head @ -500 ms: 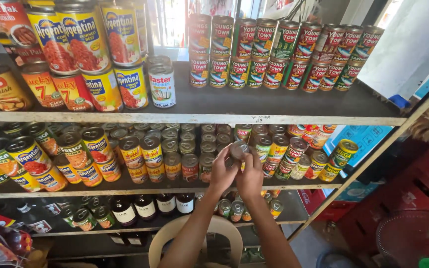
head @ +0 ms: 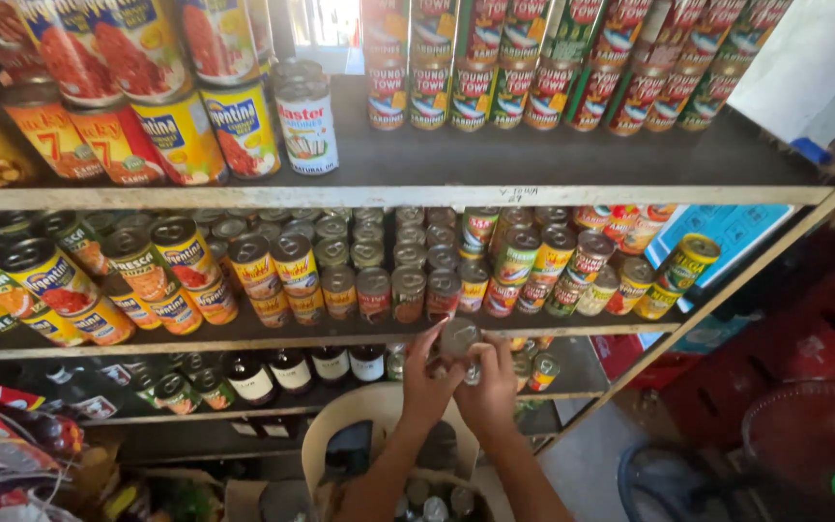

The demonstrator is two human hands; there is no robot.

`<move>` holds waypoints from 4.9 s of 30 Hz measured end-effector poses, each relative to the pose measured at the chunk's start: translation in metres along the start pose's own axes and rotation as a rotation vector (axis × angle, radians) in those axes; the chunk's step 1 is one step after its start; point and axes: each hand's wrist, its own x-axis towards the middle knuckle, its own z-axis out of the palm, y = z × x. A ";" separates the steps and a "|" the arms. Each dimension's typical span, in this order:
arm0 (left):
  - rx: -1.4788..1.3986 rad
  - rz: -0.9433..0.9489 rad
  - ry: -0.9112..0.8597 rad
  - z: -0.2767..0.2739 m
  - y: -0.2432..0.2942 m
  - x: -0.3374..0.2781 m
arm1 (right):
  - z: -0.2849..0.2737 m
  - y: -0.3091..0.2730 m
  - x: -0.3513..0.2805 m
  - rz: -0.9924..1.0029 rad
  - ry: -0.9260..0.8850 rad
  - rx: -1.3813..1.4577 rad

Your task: Stocking canned goods onto retail shelves from a box.

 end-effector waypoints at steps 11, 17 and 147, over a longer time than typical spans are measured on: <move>0.180 -0.229 0.084 -0.053 -0.123 -0.143 | 0.038 0.055 -0.150 0.314 -0.430 0.030; 0.011 -0.539 0.119 -0.080 -0.201 -0.207 | 0.059 0.064 -0.204 0.281 -0.543 0.059; 0.243 -0.407 -0.094 -0.045 -0.124 -0.194 | -0.006 0.059 -0.165 0.343 -0.484 0.003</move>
